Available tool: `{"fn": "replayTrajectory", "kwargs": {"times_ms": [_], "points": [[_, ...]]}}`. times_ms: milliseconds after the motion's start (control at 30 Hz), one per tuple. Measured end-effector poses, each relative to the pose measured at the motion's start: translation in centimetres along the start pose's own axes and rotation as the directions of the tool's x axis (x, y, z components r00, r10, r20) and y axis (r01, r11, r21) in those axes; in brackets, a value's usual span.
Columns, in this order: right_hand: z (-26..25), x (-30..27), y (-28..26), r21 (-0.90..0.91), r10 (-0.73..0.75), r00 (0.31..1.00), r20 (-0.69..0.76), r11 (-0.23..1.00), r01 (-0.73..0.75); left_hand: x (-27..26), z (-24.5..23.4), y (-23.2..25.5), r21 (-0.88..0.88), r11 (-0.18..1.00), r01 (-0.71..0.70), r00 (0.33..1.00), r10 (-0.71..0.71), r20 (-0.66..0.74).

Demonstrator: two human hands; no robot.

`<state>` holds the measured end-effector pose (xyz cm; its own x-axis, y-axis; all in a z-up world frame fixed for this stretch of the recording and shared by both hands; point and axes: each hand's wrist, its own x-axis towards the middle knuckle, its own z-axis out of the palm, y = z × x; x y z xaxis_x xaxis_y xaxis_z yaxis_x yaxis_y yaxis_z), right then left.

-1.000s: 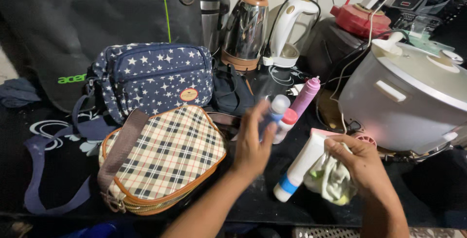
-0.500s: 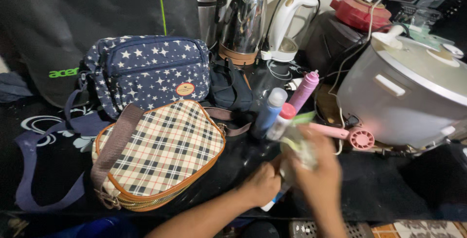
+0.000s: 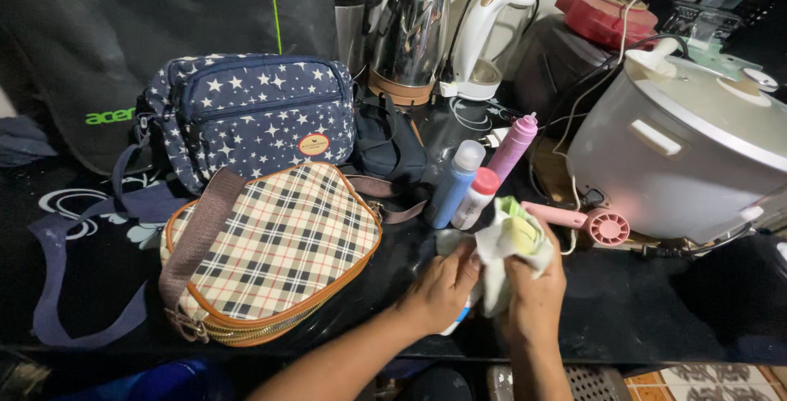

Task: The person wipes several bottles and a small fan with a cloth, then places them into a plaid bag and zips it closed. They then open a small dark bag, place the fan inside, and zip it. Finally, they open a star-patterned bag, remove several items, wipe the bag interior with a cloth, and wipe a pair of glasses.

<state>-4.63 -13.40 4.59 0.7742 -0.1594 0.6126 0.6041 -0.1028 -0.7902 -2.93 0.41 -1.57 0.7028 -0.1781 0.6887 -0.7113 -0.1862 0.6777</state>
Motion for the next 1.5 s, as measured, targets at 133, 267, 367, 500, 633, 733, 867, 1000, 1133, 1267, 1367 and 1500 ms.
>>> {"fn": "replayTrajectory", "kwargs": {"times_ms": [133,267,367,500,633,733,867,1000,1133,1267,1367,1500], "points": [[-0.4,1.6,-0.2,0.246,0.292,0.948,-0.126,0.935,-0.255,0.5,-0.3,0.9,-0.418,0.758,0.501,0.846,-0.328,0.421],[-0.6,2.4,-1.3,0.537,0.508,0.852,-0.125,0.757,-0.372,1.2,-0.4,1.5,-0.337,0.721,0.606,0.776,-0.444,0.448],[0.9,-0.8,-0.3,0.229,0.312,0.950,-0.028,0.927,-0.297,1.1,-0.2,0.9,-0.233,0.806,0.544,0.836,-0.499,0.226],[-1.3,-3.6,2.6,-0.042,0.331,0.936,0.122,0.943,-0.329,1.0,-0.5,-0.3,-0.175,0.914,0.365,0.925,-0.377,-0.038],[-8.1,-1.0,3.5,-0.553,0.093,0.993,0.070,0.833,-0.039,1.2,-0.8,-0.1,0.146,0.932,0.332,0.943,-0.322,-0.089],[-11.1,2.4,2.4,-0.822,-0.022,0.973,0.228,0.532,0.205,1.9,-1.0,0.1,0.294,0.940,0.175,0.973,-0.120,-0.197],[-10.3,7.5,1.8,-0.477,0.186,0.982,-0.020,0.862,-0.173,2.3,-0.9,-0.6,0.210,0.932,0.295,0.949,-0.259,-0.180],[-6.0,14.3,6.2,-0.041,0.318,0.947,0.032,0.948,-0.317,2.5,-0.6,-1.7,0.337,0.853,0.398,0.917,-0.361,-0.168],[-2.4,17.9,11.5,-0.136,0.199,0.977,0.074,0.973,-0.188,2.9,-1.0,-1.0,0.413,0.837,0.360,0.932,-0.299,-0.205],[-1.6,17.4,11.9,-0.271,0.234,0.961,0.146,0.944,-0.189,2.5,-2.2,1.5,0.383,0.901,0.204,0.932,-0.059,-0.359],[-3.1,15.4,7.6,-0.475,0.075,0.997,0.035,0.879,-0.049,1.9,-3.5,3.3,0.457,0.886,-0.081,0.921,0.242,-0.305],[-6.7,11.2,-0.6,-0.412,-0.077,0.997,-0.020,0.909,0.062,1.5,-3.6,4.2,0.097,0.968,-0.230,0.969,0.237,-0.074]]}}
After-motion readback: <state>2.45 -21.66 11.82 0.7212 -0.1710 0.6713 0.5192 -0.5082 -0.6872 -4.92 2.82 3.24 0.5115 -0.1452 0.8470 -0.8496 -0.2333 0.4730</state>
